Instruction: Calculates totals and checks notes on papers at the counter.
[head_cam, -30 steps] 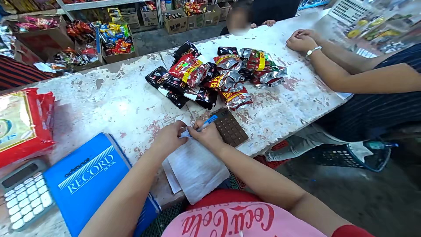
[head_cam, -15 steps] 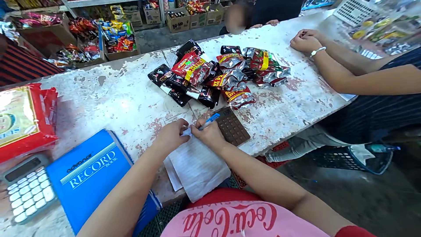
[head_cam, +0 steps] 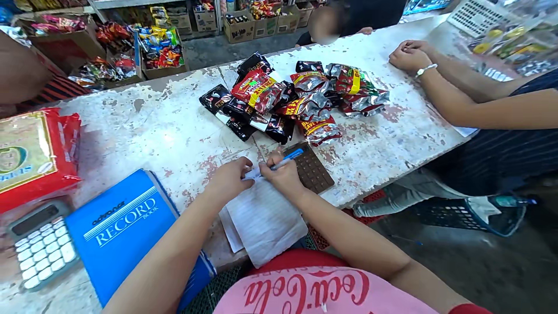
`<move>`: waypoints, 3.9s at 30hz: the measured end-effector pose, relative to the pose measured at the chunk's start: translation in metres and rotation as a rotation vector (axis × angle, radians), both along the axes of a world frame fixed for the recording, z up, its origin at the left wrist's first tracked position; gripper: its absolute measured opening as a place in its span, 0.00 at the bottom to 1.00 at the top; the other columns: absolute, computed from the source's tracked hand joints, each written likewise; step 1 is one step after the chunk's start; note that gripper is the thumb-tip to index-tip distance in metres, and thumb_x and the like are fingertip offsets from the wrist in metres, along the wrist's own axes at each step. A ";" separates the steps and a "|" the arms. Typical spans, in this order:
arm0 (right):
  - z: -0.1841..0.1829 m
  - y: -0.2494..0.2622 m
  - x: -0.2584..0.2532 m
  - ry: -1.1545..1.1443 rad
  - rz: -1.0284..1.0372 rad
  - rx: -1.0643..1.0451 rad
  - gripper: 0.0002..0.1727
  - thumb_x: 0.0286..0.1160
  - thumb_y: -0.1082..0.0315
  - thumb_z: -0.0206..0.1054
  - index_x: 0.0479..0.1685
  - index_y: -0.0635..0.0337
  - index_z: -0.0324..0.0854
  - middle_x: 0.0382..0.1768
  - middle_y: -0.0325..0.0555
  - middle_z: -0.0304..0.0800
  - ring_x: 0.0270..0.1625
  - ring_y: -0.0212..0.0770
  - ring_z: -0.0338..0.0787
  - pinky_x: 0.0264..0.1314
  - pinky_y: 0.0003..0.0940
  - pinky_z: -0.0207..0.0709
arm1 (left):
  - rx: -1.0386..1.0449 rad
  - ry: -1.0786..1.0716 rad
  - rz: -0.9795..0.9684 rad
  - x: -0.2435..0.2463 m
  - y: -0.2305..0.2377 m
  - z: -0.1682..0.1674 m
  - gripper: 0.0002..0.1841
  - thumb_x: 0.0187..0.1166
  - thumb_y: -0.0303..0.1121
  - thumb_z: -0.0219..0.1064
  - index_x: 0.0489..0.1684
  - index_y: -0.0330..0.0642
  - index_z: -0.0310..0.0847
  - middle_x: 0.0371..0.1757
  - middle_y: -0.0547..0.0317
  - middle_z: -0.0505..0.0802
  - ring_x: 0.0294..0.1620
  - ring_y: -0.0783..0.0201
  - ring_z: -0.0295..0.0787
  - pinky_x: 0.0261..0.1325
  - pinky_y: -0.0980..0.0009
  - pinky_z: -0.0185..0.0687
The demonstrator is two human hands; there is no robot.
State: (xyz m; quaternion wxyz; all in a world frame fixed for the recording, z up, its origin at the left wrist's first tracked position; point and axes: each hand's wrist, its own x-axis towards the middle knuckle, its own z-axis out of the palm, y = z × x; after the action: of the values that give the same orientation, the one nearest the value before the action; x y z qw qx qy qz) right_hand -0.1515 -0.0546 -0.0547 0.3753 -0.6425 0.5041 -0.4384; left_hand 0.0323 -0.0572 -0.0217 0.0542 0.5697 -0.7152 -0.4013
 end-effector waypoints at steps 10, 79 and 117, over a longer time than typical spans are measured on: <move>0.003 -0.002 -0.002 0.104 0.027 0.077 0.17 0.67 0.66 0.73 0.14 0.54 0.74 0.13 0.28 0.71 0.18 0.19 0.69 0.25 0.18 0.64 | -0.031 -0.002 -0.001 -0.001 0.001 -0.002 0.23 0.82 0.40 0.69 0.72 0.41 0.77 0.46 0.48 0.93 0.47 0.50 0.90 0.57 0.47 0.82; -0.002 -0.006 -0.007 0.133 0.014 0.013 0.17 0.66 0.68 0.71 0.12 0.54 0.71 0.13 0.29 0.70 0.19 0.20 0.68 0.24 0.19 0.62 | -0.043 -0.058 -0.006 -0.003 0.002 0.000 0.25 0.81 0.44 0.70 0.73 0.42 0.77 0.46 0.48 0.92 0.49 0.49 0.89 0.59 0.45 0.80; -0.013 -0.014 -0.009 -0.096 0.052 -0.191 0.17 0.86 0.69 0.60 0.61 0.76 0.81 0.52 0.58 0.93 0.56 0.39 0.93 0.63 0.32 0.86 | 0.052 0.220 0.060 0.013 -0.008 -0.001 0.27 0.77 0.35 0.73 0.74 0.39 0.75 0.45 0.55 0.94 0.43 0.65 0.91 0.56 0.62 0.86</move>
State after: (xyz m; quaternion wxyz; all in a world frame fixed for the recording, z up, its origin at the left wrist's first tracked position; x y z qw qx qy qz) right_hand -0.1609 -0.0683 -0.0673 0.3471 -0.6665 0.4247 -0.5049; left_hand 0.0450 -0.0648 -0.0227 0.1298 0.5443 -0.6771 -0.4780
